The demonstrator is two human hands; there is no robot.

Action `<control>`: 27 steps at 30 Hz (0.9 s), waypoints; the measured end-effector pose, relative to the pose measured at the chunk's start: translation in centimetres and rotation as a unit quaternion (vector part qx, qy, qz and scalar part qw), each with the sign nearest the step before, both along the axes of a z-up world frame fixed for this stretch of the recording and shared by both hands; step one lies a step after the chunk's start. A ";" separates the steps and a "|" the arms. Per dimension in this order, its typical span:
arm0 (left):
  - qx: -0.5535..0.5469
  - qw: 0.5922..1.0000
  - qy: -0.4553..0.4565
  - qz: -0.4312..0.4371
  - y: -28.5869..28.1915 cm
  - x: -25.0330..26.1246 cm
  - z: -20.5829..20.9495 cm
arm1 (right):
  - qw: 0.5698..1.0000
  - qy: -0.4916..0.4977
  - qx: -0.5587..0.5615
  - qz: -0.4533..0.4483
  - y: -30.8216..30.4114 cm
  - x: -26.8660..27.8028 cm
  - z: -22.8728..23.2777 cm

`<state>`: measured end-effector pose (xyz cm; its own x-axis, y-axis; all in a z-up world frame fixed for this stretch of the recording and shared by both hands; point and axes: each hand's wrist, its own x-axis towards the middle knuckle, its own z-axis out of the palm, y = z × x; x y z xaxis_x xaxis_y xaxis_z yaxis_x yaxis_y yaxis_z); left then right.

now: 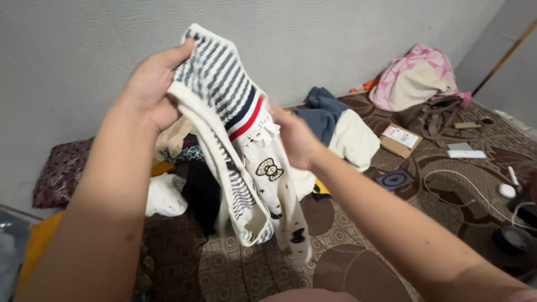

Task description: Folding items of clothing including a t-shirt, pants, and a baby shirt on a bed.

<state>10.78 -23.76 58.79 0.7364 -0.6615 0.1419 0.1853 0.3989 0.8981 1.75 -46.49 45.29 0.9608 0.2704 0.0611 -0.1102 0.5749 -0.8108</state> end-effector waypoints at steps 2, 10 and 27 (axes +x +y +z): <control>0.013 0.999 0.001 0.035 1.4 -0.8 0.5 | 0.999 -0.013 0.034 0.000 -0.2 -0.3 2.7; 0.235 0.951 -0.082 0.182 5.3 0.1 0.5 | 0.912 -0.186 -0.342 -0.127 -4.9 1.1 8.6; 0.110 0.989 -0.097 0.033 -0.7 -0.7 2.8 | 0.895 -0.198 -0.379 -0.127 -5.5 -0.4 5.1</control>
<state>10.12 -24.50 61.54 0.7518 -0.6438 0.1424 -0.0192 0.1945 0.9807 1.37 -52.00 50.37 0.9406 0.1552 0.3020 0.3285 -0.1907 -0.9251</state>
